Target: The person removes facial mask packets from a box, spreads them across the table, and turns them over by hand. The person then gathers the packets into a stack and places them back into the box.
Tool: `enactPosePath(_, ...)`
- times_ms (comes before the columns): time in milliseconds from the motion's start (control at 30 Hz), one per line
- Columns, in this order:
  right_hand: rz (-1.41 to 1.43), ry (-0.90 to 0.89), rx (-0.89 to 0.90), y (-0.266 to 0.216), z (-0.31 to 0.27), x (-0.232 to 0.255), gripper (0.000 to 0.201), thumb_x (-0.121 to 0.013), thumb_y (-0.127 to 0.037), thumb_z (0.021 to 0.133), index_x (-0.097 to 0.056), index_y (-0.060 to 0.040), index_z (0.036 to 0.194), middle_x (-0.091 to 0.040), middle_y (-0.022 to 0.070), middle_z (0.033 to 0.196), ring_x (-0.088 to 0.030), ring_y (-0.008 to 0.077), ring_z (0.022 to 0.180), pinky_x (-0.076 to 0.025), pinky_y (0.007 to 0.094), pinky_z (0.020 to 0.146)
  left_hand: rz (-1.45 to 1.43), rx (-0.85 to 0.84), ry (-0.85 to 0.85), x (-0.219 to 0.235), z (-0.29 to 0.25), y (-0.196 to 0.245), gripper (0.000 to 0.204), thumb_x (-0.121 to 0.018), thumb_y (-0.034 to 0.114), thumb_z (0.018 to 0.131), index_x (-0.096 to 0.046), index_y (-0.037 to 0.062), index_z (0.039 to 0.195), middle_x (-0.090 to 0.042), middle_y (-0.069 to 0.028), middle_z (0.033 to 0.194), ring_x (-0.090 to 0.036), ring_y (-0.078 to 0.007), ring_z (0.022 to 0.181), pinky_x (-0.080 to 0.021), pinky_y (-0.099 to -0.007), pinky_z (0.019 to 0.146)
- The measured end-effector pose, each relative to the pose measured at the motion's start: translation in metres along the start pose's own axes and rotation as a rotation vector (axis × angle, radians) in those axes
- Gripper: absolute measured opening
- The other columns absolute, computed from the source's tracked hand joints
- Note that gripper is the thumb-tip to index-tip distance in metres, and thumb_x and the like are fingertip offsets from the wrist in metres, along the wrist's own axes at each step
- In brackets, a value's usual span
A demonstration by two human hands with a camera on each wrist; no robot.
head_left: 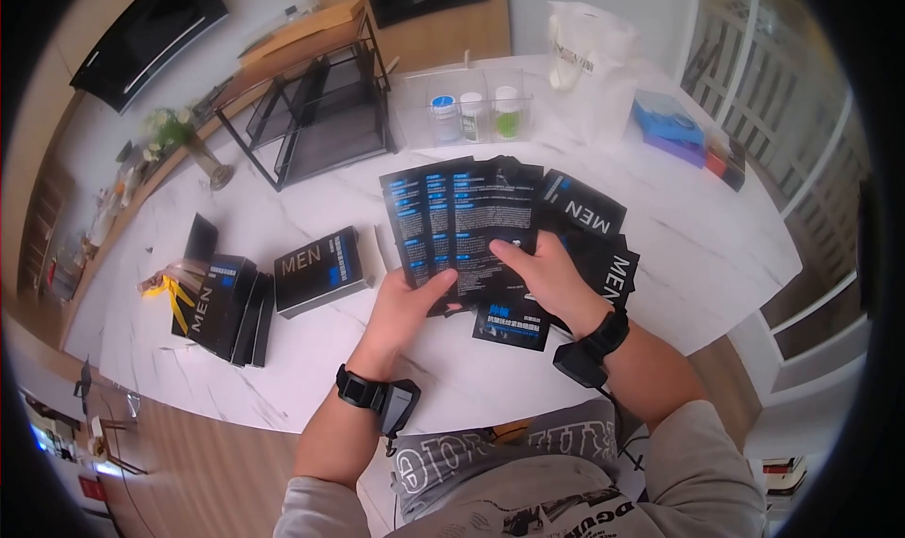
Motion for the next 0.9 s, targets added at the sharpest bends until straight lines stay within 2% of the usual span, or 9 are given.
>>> enactPosePath(167,0.016,-0.031,0.039,0.0055,0.0021,0.0008,0.027,-0.061,-0.016,0.099,-0.063,0.0032,0.119,-0.069,0.006,0.111,-0.062,0.0107,0.096,-0.051,0.0267,0.085,-0.009,0.032,-0.017,0.0017,-0.0009,0.0017,0.028,-0.063,0.018,0.098,-0.065,-0.0038,0.116,-0.07,-0.0084,0.103,-0.067,-0.0138,0.087,-0.056,-0.0267,0.077)
enactPosePath(233,0.105,-0.04,0.037,0.005,0.0005,-0.0021,0.028,-0.061,-0.015,0.1,-0.061,0.0031,0.121,-0.068,0.0062,0.113,-0.062,0.0111,0.098,-0.051,0.0271,0.086,-0.013,0.046,-0.014,0.0014,-0.0019,0.003,0.029,-0.062,0.019,0.099,-0.065,-0.0036,0.116,-0.07,-0.0086,0.104,-0.067,-0.0141,0.088,-0.056,-0.0269,0.078)
enactPosePath(367,0.165,-0.054,0.007,0.0068,0.0015,0.0,0.03,-0.06,-0.015,0.1,-0.059,0.0028,0.124,-0.067,0.0062,0.116,-0.061,0.0112,0.1,-0.05,0.0274,0.089,-0.048,0.016,-0.05,0.0008,-0.0009,0.0015,0.029,-0.061,0.018,0.099,-0.063,-0.0038,0.118,-0.07,-0.0091,0.105,-0.067,-0.0148,0.09,-0.056,-0.0282,0.079)
enactPosePath(900,0.104,-0.047,0.032,0.0071,0.0019,-0.0001,0.028,-0.059,-0.013,0.1,-0.059,0.0029,0.124,-0.067,0.0065,0.117,-0.062,0.0117,0.102,-0.05,0.0274,0.09,-0.06,0.0,-0.105,0.001,-0.0014,-0.0007,0.027,-0.059,0.014,0.1,-0.062,-0.0038,0.121,-0.07,-0.0094,0.109,-0.067,-0.016,0.093,-0.057,-0.0298,0.083)
Point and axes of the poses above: each hand's wrist, its own z-axis towards the middle knuckle, its own x-axis out of the back of the hand, y = z × x, the point moved 1 cm from there along z, towards the middle knuckle
